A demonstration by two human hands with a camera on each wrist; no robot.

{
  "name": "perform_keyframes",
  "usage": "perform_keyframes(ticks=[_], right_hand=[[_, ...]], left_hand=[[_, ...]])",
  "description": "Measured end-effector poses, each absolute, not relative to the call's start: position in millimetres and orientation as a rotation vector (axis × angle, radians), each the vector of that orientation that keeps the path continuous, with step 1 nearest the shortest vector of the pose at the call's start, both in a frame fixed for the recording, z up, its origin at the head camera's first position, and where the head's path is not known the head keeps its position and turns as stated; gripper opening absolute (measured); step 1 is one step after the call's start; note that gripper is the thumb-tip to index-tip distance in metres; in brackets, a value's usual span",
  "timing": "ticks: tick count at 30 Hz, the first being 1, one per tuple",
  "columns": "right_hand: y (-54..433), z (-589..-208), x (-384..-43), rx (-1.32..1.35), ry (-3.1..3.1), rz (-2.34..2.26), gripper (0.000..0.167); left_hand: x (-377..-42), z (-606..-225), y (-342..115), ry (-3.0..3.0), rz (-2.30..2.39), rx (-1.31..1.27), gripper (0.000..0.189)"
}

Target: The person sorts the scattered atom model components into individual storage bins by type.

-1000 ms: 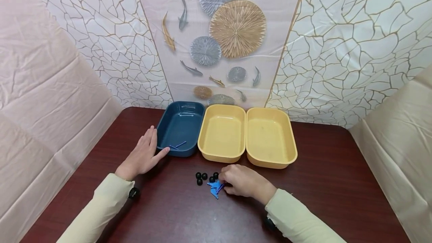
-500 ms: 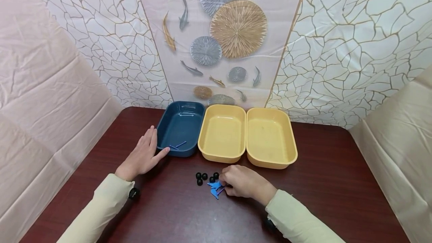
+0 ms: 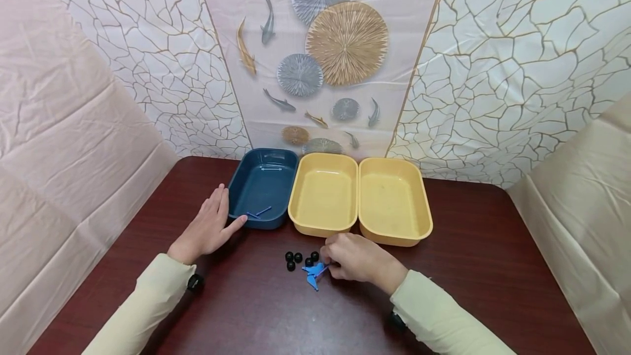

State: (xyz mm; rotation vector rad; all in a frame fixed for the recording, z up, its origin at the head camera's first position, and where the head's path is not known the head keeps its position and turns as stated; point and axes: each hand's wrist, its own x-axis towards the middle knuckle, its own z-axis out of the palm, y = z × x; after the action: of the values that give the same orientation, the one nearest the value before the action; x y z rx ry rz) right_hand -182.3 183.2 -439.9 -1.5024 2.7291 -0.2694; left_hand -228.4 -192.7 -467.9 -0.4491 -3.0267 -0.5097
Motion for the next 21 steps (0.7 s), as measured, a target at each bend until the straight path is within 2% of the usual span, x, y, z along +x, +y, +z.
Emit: perform_keyframes(ticks=[21], right_hand=[[169,-393,-203,-1.585,2.797,-0.209,0.015]], left_hand=[[-229,-468,-192,-3.031,-0.501,-0.452,0.096]])
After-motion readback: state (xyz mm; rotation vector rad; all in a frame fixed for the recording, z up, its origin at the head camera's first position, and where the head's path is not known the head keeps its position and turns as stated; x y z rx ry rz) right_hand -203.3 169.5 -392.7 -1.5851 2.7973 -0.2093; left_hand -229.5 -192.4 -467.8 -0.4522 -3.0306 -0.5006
